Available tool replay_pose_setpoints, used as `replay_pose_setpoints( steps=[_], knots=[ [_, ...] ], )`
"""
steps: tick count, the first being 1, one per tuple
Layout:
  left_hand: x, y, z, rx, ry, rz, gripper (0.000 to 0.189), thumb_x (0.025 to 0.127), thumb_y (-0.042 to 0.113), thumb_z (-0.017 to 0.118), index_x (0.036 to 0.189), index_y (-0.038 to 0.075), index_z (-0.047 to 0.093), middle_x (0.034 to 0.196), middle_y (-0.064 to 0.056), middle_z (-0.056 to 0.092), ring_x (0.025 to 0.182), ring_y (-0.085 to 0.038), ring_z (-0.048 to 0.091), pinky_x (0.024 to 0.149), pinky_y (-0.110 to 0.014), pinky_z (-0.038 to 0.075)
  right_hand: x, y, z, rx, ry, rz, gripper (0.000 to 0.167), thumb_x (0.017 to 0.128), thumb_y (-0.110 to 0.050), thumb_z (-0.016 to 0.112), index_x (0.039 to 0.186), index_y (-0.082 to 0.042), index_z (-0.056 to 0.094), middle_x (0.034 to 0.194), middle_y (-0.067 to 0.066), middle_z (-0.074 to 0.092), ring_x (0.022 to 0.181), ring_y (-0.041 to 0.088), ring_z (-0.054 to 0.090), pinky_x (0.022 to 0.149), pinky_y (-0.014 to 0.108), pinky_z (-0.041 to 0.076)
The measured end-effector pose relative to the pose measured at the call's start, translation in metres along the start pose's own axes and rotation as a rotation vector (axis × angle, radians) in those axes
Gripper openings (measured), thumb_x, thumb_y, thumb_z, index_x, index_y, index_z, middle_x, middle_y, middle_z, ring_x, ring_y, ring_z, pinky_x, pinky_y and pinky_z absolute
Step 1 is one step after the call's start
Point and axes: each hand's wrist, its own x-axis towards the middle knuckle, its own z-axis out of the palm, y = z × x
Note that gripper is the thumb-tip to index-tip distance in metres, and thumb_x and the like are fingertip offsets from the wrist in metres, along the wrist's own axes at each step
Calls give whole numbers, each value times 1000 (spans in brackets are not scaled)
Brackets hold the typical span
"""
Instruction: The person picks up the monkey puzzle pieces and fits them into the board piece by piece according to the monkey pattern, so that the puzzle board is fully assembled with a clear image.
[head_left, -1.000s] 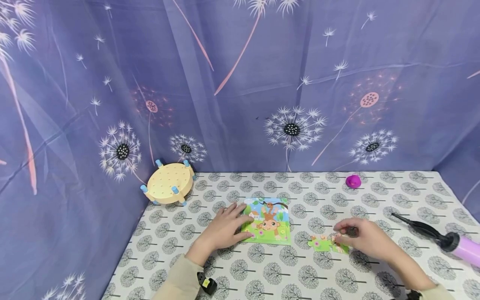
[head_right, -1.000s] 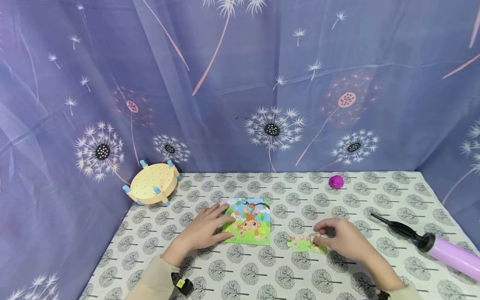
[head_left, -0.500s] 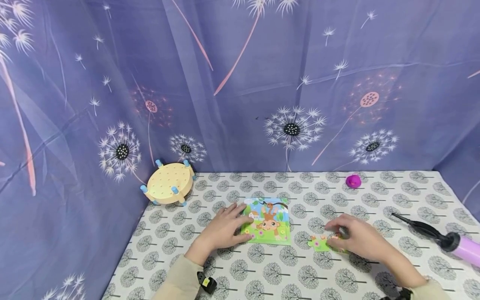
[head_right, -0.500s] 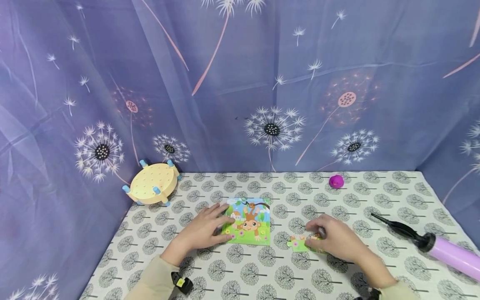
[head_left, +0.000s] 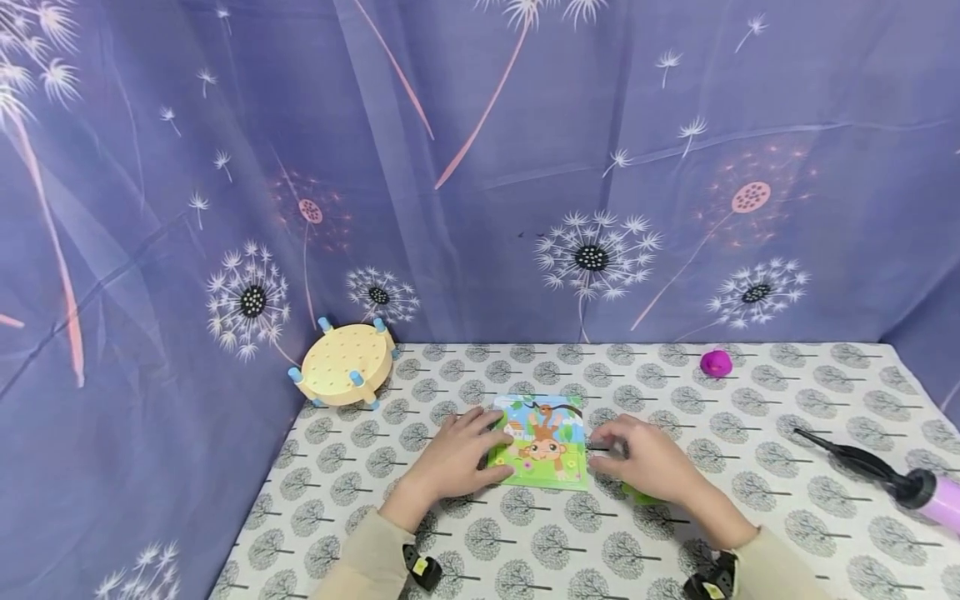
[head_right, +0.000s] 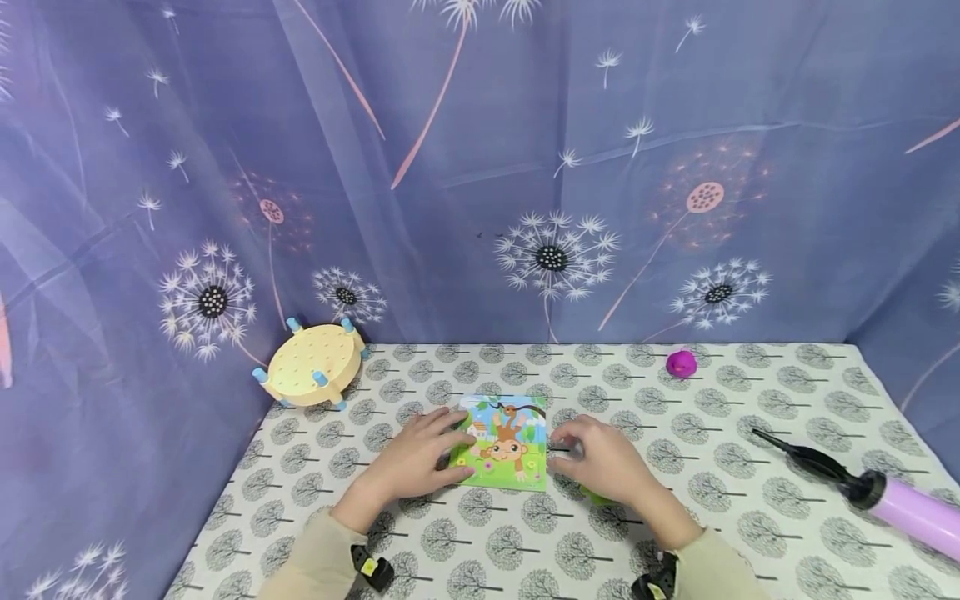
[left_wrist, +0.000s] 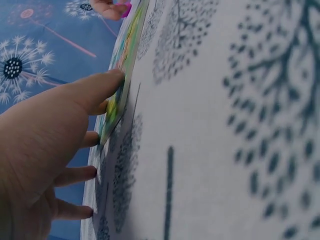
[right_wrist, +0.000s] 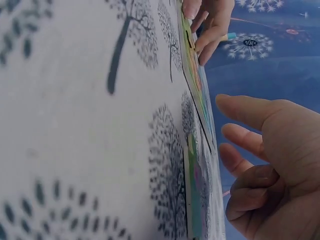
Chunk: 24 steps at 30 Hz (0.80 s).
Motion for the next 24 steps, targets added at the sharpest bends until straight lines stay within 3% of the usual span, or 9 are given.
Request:
replay_pose_setpoints(
  steps=[5,10,12,17,24],
  knots=[
    [2,7,3,58,54,23,53,101,61,56,138,25,67,154,-3,53,141,-28,49,114,-62,39,-8,6,-7,21,-24,17,33,87,-33,85,114,-16,75,98,-10,65,70,3,61,78,33,55],
    [-1,13,6,107,83,67,51,105,54,54,144,22,62,152,-3,54,139,-26,50,115,-53,41,-23,18,-21,-12,-13,-23,34,86,-36,85,114,-19,76,103,-11,66,83,5,65,85,39,58],
    [-3,17,6,104,81,89,51,106,53,51,148,26,59,154,-3,52,140,-27,49,115,-54,42,-29,23,-26,-26,-6,-47,34,86,-38,86,113,-20,76,100,-13,65,88,7,62,80,35,58],
    [-10,26,7,102,55,111,52,105,60,49,149,34,58,158,-6,47,143,-35,45,114,-60,40,-42,31,-34,-21,-56,-72,41,82,-44,87,114,-19,76,97,-10,62,72,4,53,62,24,49],
    [-11,33,8,96,42,91,58,101,63,54,148,30,59,159,-8,43,145,-37,42,113,-62,40,-51,39,-33,-43,-105,-66,49,74,-48,92,113,-23,76,102,-13,61,79,4,53,67,24,47]
  ],
)
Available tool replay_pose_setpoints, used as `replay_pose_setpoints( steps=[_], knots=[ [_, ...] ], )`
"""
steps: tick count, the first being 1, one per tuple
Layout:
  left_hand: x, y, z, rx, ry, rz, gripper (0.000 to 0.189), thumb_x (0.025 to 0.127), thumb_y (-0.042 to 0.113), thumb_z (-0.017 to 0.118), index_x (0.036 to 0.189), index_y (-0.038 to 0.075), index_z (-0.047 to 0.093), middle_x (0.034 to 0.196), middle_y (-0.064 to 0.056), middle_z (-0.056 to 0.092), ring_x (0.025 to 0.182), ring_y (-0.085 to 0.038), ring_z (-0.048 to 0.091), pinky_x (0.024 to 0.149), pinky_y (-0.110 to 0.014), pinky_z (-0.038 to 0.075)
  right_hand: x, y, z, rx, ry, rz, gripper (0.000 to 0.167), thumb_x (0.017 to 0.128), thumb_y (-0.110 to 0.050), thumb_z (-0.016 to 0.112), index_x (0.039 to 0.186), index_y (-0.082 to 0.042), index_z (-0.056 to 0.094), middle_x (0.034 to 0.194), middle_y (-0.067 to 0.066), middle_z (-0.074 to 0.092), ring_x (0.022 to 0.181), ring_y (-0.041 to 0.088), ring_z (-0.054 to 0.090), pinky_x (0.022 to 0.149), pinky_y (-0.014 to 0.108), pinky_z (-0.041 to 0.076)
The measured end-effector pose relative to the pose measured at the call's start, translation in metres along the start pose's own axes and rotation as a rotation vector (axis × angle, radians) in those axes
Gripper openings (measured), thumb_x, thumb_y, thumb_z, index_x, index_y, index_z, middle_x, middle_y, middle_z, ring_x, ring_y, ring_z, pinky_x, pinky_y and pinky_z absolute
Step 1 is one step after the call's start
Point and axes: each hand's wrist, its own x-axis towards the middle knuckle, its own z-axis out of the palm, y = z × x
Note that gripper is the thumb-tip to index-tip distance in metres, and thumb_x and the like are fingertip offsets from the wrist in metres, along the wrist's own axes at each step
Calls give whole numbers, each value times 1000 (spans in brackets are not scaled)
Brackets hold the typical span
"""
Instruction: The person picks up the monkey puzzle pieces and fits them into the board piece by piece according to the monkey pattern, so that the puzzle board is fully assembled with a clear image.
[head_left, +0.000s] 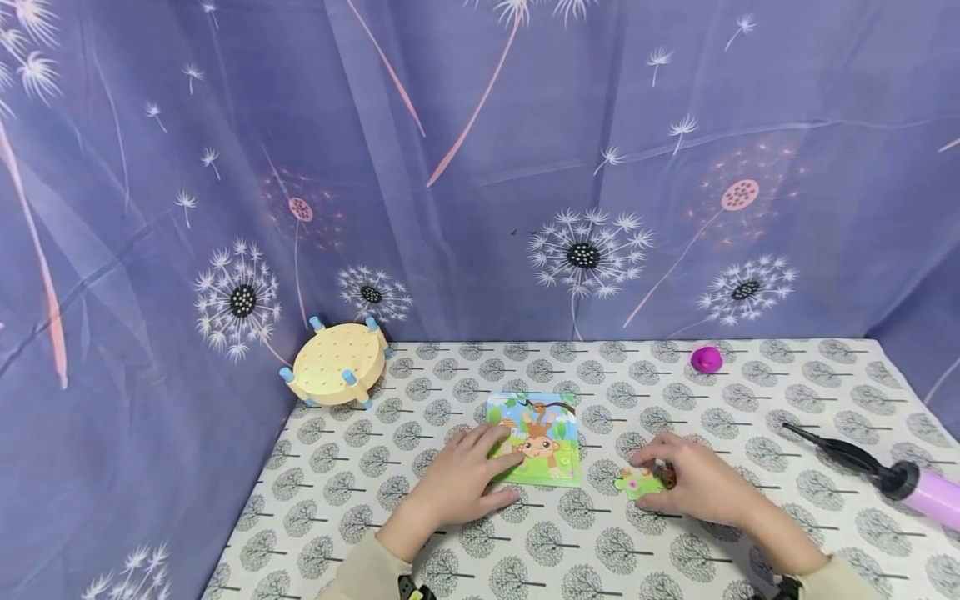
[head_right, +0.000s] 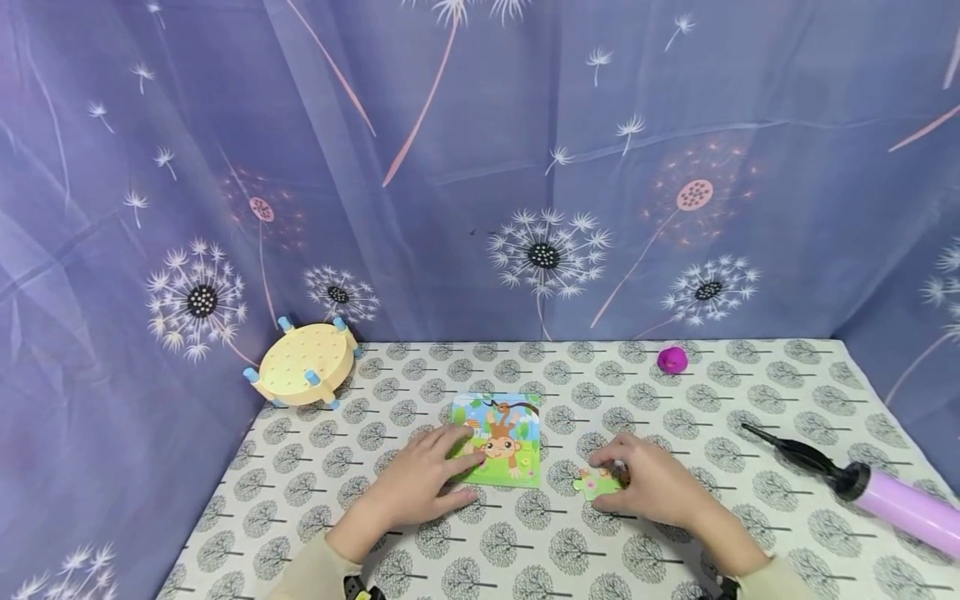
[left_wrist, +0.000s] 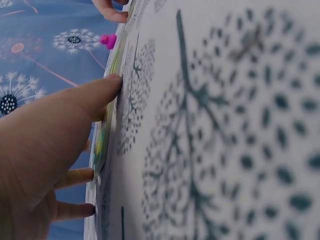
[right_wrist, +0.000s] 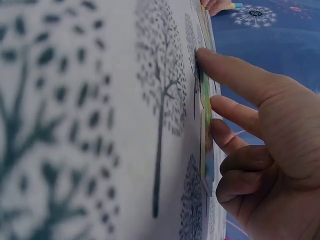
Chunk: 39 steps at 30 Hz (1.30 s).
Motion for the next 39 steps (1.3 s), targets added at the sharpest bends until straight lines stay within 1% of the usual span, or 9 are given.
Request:
replay_pose_setpoints(
  steps=[6,8,14,21,26,30,34,36,39],
  knots=[
    [0,3,-2,-6,-14,-5,57,101,60,56,149,28,59,149,-6,50,143,-38,43,114,-61,41,1,2,2,-12,-8,17,49,73,-51,91,112,-26,75,107,-13,62,89,7,58,76,30,52],
    [0,3,-2,-8,-13,-6,58,101,59,56,149,27,58,149,-6,50,143,-39,43,113,-61,40,1,2,2,-9,-8,19,49,72,-52,91,112,-27,74,109,-13,62,92,8,59,78,31,53],
    [0,4,-3,4,-11,-16,62,100,61,57,151,25,57,151,-10,48,144,-35,42,115,-58,40,2,0,1,25,-13,4,45,73,-52,90,108,-29,73,108,-11,62,90,10,58,75,31,51],
    [1,3,-2,-7,-21,-41,69,98,64,58,155,25,52,151,-12,46,144,-32,42,115,-55,41,3,0,2,30,-10,20,44,72,-50,91,106,-30,73,107,-11,62,90,11,57,78,32,50],
    [-2,2,0,10,-31,-68,76,98,67,57,156,19,49,155,-10,46,146,-31,41,117,-54,38,3,0,2,29,-22,15,47,74,-52,90,110,-27,73,110,-9,63,92,13,58,78,35,52],
    [-3,0,-1,26,-21,-53,68,101,60,55,152,15,54,155,-8,48,145,-30,43,119,-52,37,0,0,-2,-5,-18,5,52,74,-52,89,114,-22,74,113,-10,64,95,13,62,82,39,56],
    [-3,-2,-2,5,1,-23,56,106,49,54,150,15,56,155,-4,51,144,-28,45,119,-51,37,-2,0,-5,-17,-15,30,55,73,-50,90,116,-19,74,113,-10,64,93,10,63,80,36,58],
    [-3,-4,-2,-6,16,-28,53,107,46,53,150,15,56,155,-4,51,144,-28,45,119,-51,38,-2,-1,-6,-4,-16,48,55,72,-49,91,115,-18,75,112,-10,64,91,8,62,78,33,58],
    [-2,-6,-1,-16,36,-52,53,107,46,54,148,14,58,153,-5,52,142,-28,47,118,-50,38,-2,-2,-6,15,-24,63,53,72,-48,92,111,-18,75,110,-10,64,88,6,62,77,30,58]
  ],
)
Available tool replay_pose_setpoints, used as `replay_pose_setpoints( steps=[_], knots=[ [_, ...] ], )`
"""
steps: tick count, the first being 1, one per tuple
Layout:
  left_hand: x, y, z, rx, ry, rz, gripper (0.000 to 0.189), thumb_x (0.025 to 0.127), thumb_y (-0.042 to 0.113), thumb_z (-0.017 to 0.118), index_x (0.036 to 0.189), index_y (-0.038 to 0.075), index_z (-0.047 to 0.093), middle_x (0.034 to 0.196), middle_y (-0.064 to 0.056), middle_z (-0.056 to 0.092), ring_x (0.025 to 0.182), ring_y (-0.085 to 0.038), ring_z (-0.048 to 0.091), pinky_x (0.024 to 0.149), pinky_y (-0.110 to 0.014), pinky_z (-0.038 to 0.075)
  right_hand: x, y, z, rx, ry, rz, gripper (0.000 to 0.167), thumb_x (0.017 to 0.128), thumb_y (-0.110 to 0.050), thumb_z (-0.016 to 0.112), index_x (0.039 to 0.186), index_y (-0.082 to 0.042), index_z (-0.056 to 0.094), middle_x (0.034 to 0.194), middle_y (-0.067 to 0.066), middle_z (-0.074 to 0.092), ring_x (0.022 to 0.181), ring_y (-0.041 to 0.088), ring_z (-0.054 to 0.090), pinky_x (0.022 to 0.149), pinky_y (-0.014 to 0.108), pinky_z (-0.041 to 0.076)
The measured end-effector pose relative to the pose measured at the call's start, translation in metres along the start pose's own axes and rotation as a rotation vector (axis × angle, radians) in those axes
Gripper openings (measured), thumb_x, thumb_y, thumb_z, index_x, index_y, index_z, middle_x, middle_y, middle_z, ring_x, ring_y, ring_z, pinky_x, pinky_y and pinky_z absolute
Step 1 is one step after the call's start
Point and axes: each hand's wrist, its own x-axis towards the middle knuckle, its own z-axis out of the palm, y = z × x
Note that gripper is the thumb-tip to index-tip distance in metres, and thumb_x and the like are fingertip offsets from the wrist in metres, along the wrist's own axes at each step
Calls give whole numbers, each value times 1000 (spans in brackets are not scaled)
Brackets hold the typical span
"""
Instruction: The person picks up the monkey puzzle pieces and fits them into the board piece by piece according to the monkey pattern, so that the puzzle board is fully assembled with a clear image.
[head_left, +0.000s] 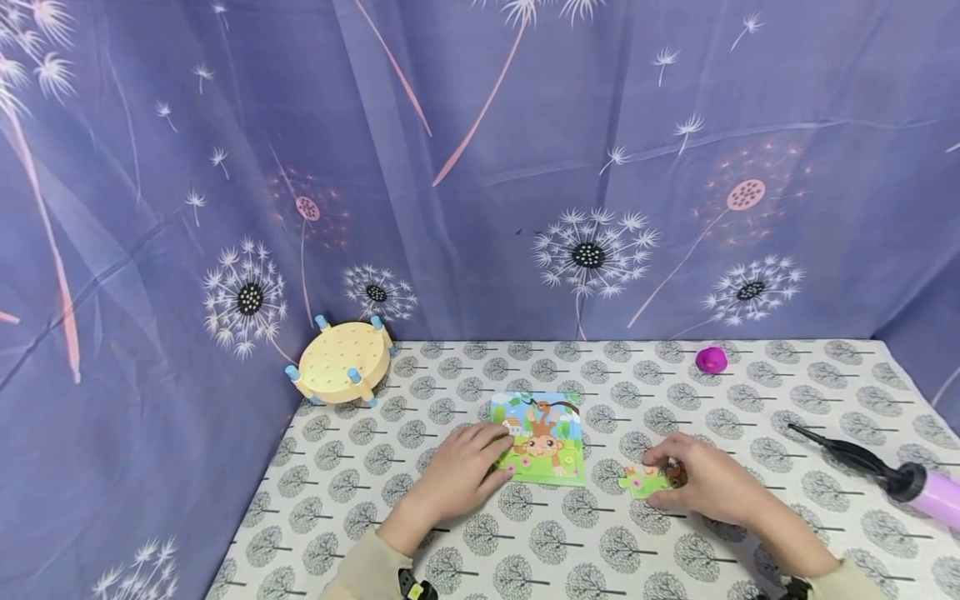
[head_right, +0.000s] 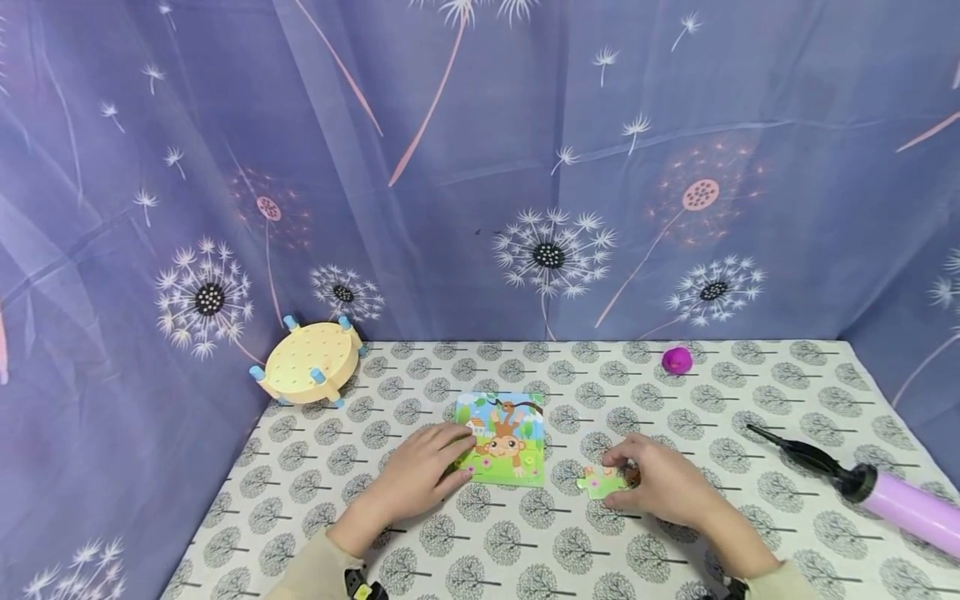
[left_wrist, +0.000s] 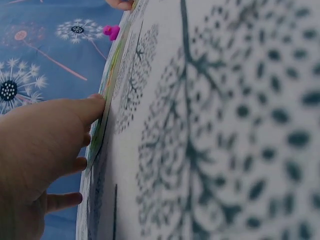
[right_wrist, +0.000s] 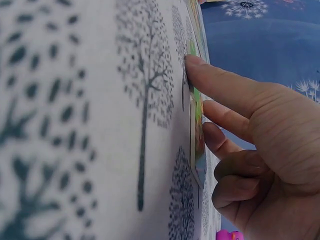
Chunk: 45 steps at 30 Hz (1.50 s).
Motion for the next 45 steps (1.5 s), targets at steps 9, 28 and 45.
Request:
replay_pose_setpoints(
  steps=[9,28,45],
  knots=[
    [2,-7,4,-8,-2,-12,53,105,51,56,146,18,61,150,-4,55,140,-24,48,119,-47,37,1,0,1,38,-20,6,48,71,-44,93,105,-18,72,103,-10,64,86,5,60,76,28,58],
    [5,-15,2,-42,-32,-69,54,101,61,55,141,26,64,154,-2,52,141,-25,48,117,-55,38,6,-2,5,210,-11,-50,14,92,-23,80,103,-21,72,88,-13,68,70,5,59,60,24,53],
    [10,-18,0,56,-25,-31,53,102,64,51,142,32,63,155,-2,51,140,-24,48,115,-54,40,51,-38,39,377,55,-5,14,93,-16,77,107,-11,75,89,-5,72,64,9,58,59,23,52]
  ],
)
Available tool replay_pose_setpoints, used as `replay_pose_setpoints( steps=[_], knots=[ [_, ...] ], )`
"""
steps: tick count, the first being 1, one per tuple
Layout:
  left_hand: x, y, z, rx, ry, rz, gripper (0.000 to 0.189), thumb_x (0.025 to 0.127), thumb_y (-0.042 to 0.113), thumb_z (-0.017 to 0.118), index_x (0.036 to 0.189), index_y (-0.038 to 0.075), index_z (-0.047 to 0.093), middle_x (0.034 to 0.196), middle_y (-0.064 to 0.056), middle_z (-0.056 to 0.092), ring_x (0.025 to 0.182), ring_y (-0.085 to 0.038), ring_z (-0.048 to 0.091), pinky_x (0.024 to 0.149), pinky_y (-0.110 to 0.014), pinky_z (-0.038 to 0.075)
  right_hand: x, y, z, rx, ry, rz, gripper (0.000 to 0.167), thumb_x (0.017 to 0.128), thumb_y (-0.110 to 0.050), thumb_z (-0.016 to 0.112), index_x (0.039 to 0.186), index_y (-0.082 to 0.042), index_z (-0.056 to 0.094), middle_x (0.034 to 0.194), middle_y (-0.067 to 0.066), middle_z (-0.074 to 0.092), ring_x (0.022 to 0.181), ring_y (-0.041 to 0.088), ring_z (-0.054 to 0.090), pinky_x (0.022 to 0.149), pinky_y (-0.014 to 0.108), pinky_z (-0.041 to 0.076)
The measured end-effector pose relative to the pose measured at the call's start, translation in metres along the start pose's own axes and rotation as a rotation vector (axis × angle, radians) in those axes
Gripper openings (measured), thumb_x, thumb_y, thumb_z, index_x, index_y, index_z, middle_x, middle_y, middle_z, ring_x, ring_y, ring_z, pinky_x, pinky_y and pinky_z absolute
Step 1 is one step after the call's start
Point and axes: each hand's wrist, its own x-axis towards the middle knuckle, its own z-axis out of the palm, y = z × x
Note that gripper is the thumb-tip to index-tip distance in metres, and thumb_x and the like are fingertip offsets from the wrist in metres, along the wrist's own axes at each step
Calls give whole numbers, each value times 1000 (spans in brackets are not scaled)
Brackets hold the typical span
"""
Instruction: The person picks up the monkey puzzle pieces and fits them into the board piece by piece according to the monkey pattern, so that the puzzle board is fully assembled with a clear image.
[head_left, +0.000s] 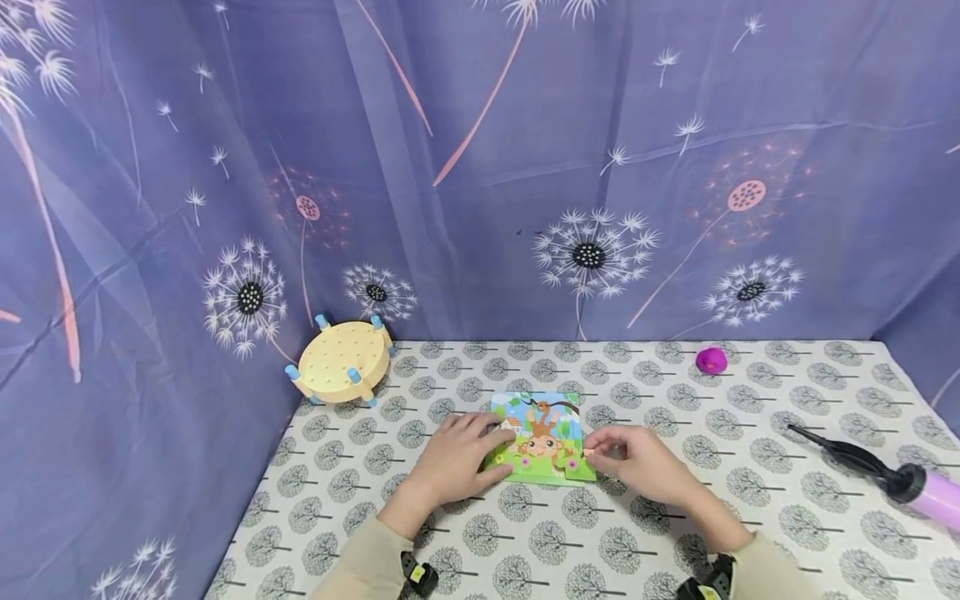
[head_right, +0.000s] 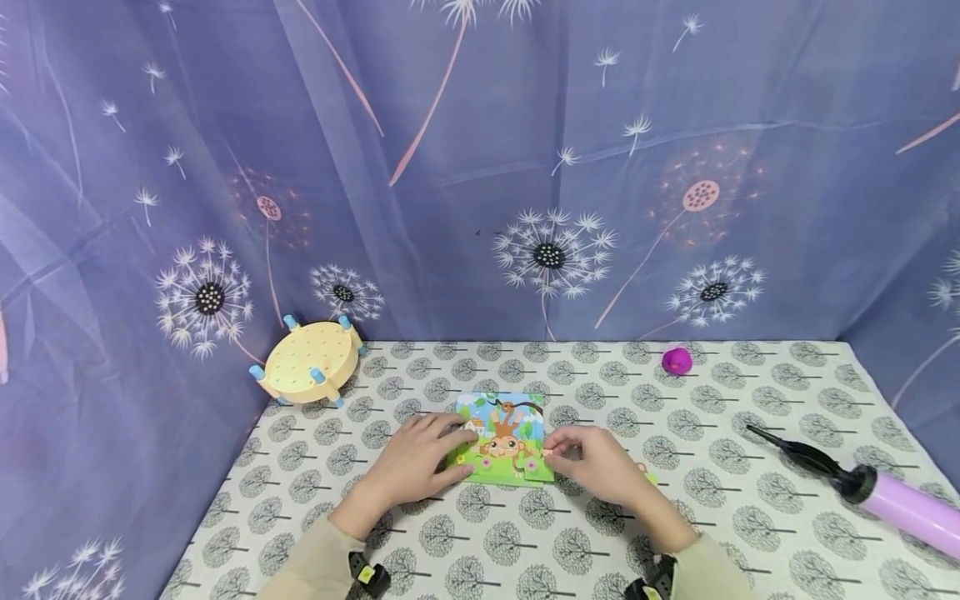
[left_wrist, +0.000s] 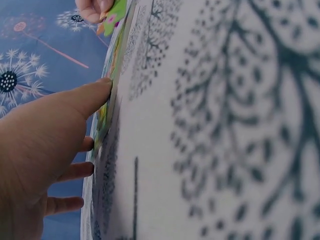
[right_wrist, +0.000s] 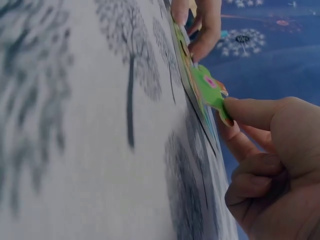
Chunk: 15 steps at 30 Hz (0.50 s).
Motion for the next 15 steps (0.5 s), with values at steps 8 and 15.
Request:
replay_pose_setpoints(
  steps=[8,15],
  knots=[
    [-3,-2,0,-56,10,-1,52,102,62,52,141,30,65,157,-3,49,141,-26,48,113,-60,41,17,-14,20,-4,15,40,15,93,-16,78,106,-10,74,88,-5,72,71,13,64,65,26,54],
    [-3,-2,0,-66,14,-4,51,102,61,53,142,30,65,157,-3,49,141,-26,48,113,-60,41,25,-18,34,8,11,54,15,93,-15,78,106,-9,75,87,-5,70,76,13,65,68,26,57]
  ],
)
